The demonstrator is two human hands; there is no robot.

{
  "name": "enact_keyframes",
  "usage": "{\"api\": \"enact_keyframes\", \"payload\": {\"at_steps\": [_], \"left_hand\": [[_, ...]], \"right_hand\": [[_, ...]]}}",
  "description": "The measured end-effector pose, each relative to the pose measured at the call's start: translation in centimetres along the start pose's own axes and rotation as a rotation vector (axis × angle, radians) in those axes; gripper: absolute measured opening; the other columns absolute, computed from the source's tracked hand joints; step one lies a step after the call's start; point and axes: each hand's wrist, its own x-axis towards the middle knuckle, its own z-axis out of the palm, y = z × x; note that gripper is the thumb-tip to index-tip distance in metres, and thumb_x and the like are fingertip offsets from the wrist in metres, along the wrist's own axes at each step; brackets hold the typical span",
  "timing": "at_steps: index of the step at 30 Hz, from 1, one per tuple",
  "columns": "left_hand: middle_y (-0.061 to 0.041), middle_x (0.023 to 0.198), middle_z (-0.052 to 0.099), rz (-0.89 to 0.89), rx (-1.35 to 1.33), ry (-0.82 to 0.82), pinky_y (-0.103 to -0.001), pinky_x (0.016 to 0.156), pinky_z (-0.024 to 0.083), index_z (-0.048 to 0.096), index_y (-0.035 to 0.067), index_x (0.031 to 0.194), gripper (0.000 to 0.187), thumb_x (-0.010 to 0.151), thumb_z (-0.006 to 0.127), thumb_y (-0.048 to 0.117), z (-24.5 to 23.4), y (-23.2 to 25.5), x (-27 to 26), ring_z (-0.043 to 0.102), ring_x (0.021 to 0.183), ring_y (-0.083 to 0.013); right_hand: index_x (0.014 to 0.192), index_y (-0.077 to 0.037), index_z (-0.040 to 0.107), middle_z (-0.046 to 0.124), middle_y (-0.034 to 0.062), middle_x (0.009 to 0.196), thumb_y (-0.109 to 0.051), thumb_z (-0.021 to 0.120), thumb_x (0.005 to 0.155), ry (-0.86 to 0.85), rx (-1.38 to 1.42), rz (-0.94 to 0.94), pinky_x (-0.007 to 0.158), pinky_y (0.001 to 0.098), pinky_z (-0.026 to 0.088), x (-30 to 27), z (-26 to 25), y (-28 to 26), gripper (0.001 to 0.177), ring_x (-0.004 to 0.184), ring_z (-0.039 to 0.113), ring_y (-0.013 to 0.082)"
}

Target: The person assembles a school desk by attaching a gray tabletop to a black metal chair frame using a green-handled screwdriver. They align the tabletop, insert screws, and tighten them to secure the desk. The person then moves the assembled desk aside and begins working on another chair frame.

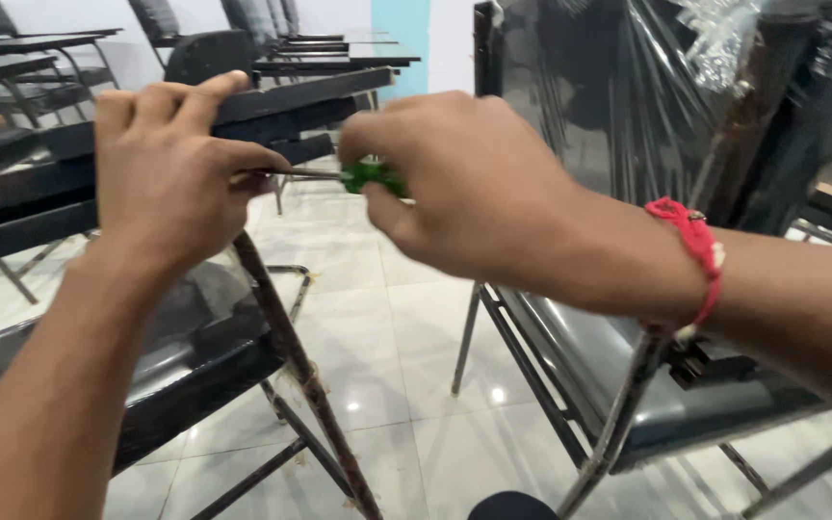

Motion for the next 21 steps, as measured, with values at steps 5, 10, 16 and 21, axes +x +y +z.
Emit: {"api": "enact_keyframes", "payload": {"at_steps": [5,10,16,21], "left_hand": [[0.002,0.141,0.068,0.008,0.064,0.018,-0.039,0.099,0.033,0.083,0.041,0.095,0.021,0.075,0.086,0.036,0.1,0.0,0.0,0.056,0.119,-0.0206],[0.004,0.139,0.070,0.044,0.088,0.073,-0.038,0.100,0.034,0.084,0.038,0.095,0.022,0.075,0.087,0.031,0.4,-0.6,-0.1,0.057,0.117,-0.0193],[0.006,0.136,0.071,0.055,0.151,0.129,-0.036,0.098,0.035,0.084,0.040,0.093,0.027,0.071,0.088,0.026,1.1,-1.0,-0.4,0.057,0.114,-0.0177],[0.004,0.129,0.072,0.033,0.059,0.173,-0.039,0.100,0.035,0.083,0.033,0.089,0.013,0.077,0.089,0.035,1.9,-0.9,-0.7,0.057,0.116,-0.0203]], "right_hand": [[0.108,-0.007,0.075,0.066,0.0134,0.093,-0.005,0.069,0.085,0.022,-0.269,-0.278,0.053,0.0450,0.051,-1.2,1.0,-0.8,0.023,0.067,0.067,0.0322],[0.116,-0.005,0.072,0.073,0.0102,0.100,-0.016,0.070,0.089,-0.042,0.630,0.351,0.049,0.0380,0.059,0.0,1.2,-0.9,0.028,0.062,0.061,0.0181],[0.123,0.001,0.068,0.082,0.0107,0.097,-0.016,0.060,0.092,-0.263,0.844,0.755,0.041,0.0357,0.050,1.6,0.8,0.4,0.037,0.052,0.053,0.0153],[0.118,-0.005,0.072,0.075,0.0171,0.090,-0.013,0.067,0.087,-0.007,-0.194,-0.220,0.060,0.0470,0.055,1.1,0.7,0.2,0.033,0.070,0.069,0.0334]]}}
